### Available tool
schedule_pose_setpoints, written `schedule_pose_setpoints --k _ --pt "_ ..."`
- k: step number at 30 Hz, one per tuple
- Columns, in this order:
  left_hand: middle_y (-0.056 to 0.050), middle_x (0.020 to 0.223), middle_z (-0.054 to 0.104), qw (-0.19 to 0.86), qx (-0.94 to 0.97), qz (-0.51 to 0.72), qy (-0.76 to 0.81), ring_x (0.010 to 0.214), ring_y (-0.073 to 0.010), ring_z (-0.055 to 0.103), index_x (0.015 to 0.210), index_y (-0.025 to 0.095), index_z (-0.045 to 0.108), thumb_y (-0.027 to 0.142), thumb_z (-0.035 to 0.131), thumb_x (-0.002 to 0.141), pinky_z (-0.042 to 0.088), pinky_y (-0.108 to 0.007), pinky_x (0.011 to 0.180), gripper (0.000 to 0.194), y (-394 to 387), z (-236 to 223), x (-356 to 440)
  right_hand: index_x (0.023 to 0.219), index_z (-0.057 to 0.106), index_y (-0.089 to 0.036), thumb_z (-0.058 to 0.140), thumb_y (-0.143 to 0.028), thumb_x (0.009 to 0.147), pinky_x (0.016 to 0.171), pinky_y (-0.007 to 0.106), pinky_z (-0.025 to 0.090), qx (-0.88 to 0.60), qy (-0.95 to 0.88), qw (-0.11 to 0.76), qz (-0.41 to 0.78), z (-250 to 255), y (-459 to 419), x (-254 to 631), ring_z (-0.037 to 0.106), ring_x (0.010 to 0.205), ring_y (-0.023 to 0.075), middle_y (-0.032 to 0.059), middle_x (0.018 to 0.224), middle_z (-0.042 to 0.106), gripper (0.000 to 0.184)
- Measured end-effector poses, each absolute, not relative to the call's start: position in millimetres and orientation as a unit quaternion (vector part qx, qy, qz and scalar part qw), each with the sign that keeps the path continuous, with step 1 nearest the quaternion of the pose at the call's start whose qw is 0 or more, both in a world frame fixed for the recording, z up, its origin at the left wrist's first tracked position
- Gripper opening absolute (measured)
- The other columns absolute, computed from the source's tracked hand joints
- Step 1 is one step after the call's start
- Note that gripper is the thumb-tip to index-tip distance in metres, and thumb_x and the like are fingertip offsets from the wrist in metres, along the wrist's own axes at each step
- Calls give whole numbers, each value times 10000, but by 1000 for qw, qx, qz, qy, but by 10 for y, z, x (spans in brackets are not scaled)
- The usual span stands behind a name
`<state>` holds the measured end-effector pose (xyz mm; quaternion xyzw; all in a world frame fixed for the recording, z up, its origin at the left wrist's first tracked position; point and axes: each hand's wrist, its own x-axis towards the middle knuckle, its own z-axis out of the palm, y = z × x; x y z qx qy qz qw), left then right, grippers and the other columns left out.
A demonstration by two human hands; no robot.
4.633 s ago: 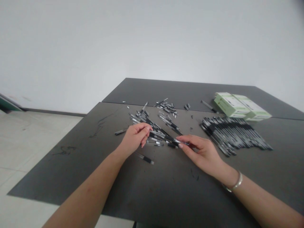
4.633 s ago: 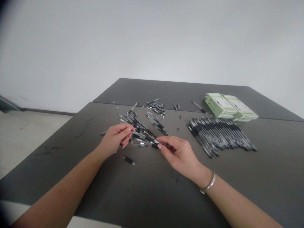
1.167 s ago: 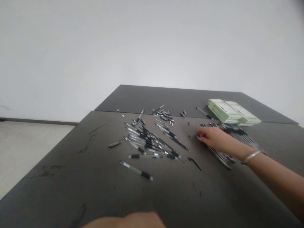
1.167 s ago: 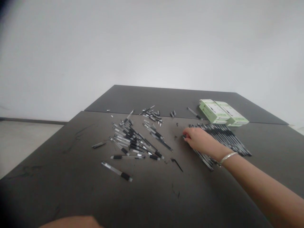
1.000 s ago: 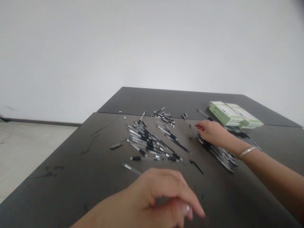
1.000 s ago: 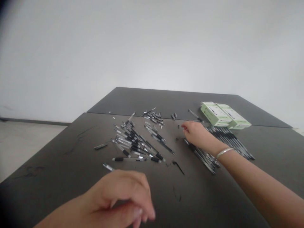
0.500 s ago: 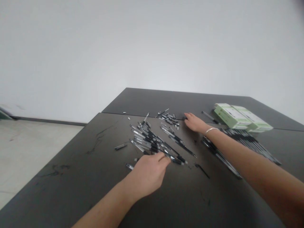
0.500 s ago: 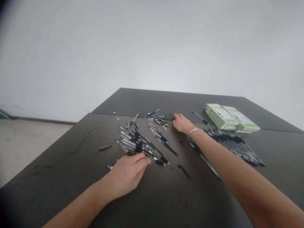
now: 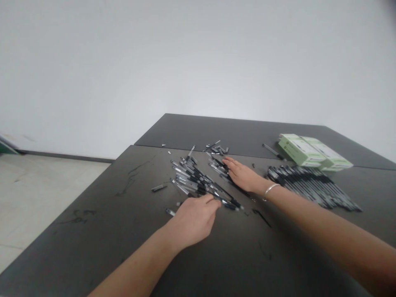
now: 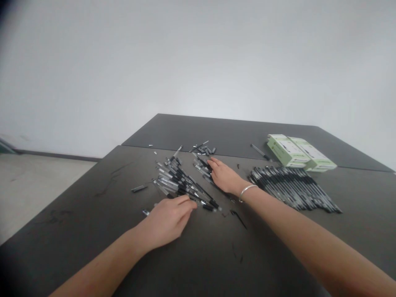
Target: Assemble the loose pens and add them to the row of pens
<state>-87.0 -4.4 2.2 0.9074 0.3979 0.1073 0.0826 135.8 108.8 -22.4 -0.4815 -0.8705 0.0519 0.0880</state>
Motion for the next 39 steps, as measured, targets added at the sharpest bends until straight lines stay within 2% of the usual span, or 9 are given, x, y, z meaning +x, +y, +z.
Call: schedule_pose_setpoints --k 7,14,16,19,22,26,32,39 --pt "-28 902 640 77 906 111 401 750 -178 617 962 198 610 172 399 907 458 -287 618 219 -33 14 -866 1398 399 -57 291 -142 919 1132 398 326 -429 -889 120 104 -205 800 1310 349 1369 217 179 1433 437 498" --pt "-26 884 637 78 905 115 402 750 -184 622 962 200 615 161 400 900 467 -294 621 228 -29 19 -869 1382 415 -83 326 -141 917 1096 412 371 -427 -887 140 108 -124 636 1278 409 1331 234 182 1421 440 477" --pt "-27 893 638 78 905 118 400 765 -187 626 968 199 614 164 397 902 473 -296 634 230 -26 17 -864 1310 490 -103 363 -177 923 1081 421 381 -444 -876 164 95 -78 600 1270 458 1287 246 181 1396 457 414" --pt "-28 896 640 79 905 117 401 768 -186 630 968 199 615 166 399 902 476 -293 643 229 -27 16 -857 1037 632 -130 462 -230 902 1040 413 411 -464 -864 180 78 -17 550 1257 538 1177 258 176 1307 516 239" --pt "-26 882 641 77 904 116 405 746 -183 629 956 202 616 166 404 899 471 -291 626 223 -29 18 -854 851 642 -142 544 -235 858 993 400 440 -477 -860 168 70 0 518 1250 574 1090 262 168 1219 562 135" --pt "-22 873 639 77 902 122 407 739 -184 624 952 204 614 159 408 893 476 -296 625 219 -28 24 -858 808 637 -140 560 -224 839 987 378 436 -493 -851 163 71 -29 515 1248 575 1071 257 163 1194 572 118" --pt "-36 927 641 96 894 147 413 841 -186 628 992 190 614 145 401 896 498 -301 729 237 -9 18 -870 714 632 -156 577 -219 805 987 378 424 -522 -829 175 96 -76 537 1238 566 1073 255 139 1148 599 123" --pt "-44 904 638 109 881 168 428 842 -182 626 979 181 620 128 405 884 497 -293 740 241 -7 30 -877 740 621 -176 576 -223 799 945 376 435 -508 -803 269 155 55 442 1299 594 999 220 103 1082 625 88"
